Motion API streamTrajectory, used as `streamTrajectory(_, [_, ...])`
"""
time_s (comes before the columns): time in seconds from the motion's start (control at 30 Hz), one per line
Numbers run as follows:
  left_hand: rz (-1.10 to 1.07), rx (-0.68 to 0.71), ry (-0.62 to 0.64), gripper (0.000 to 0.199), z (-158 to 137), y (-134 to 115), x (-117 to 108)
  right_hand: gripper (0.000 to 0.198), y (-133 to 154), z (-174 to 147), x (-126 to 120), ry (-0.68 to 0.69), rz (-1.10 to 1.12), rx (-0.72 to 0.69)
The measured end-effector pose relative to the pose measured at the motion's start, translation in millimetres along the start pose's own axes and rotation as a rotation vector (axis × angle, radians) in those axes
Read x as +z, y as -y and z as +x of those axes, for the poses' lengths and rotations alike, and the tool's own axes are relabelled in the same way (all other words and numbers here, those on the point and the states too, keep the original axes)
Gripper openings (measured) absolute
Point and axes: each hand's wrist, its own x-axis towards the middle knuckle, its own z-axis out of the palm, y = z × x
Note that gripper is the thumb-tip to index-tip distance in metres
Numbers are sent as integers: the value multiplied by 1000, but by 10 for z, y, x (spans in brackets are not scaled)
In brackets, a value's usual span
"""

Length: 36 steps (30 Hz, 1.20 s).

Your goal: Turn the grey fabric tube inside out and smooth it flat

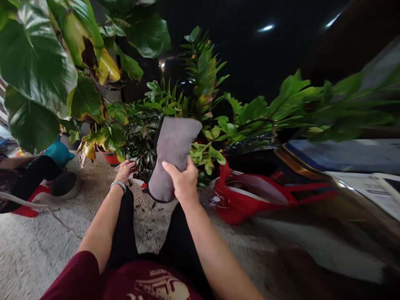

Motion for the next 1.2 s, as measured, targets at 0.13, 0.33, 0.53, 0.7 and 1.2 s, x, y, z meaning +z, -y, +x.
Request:
streamTrajectory(0.13, [-8, -12, 65, 42, -24, 11, 6, 46, -284, -63, 245, 107, 92, 288])
streamTrajectory(0.33, [-7, -26, 51, 41, 30, 20, -86, 40, -271, -661, -193, 337, -55, 256])
streamTrajectory(0.53, [-6, -1, 47, 39, 27, 44, -50, 53, 69, 181, 82, 26, -125, -91])
streamTrajectory(0.7, [-8, -6, 25, 42, -1, 45, -80, 47, -515, -202, 126, 234, -96, 279])
streamTrajectory(1.2, [-14, 13, -94, 24, -35, 41, -169, 41, -334, -122, 617, 430, -380, -58])
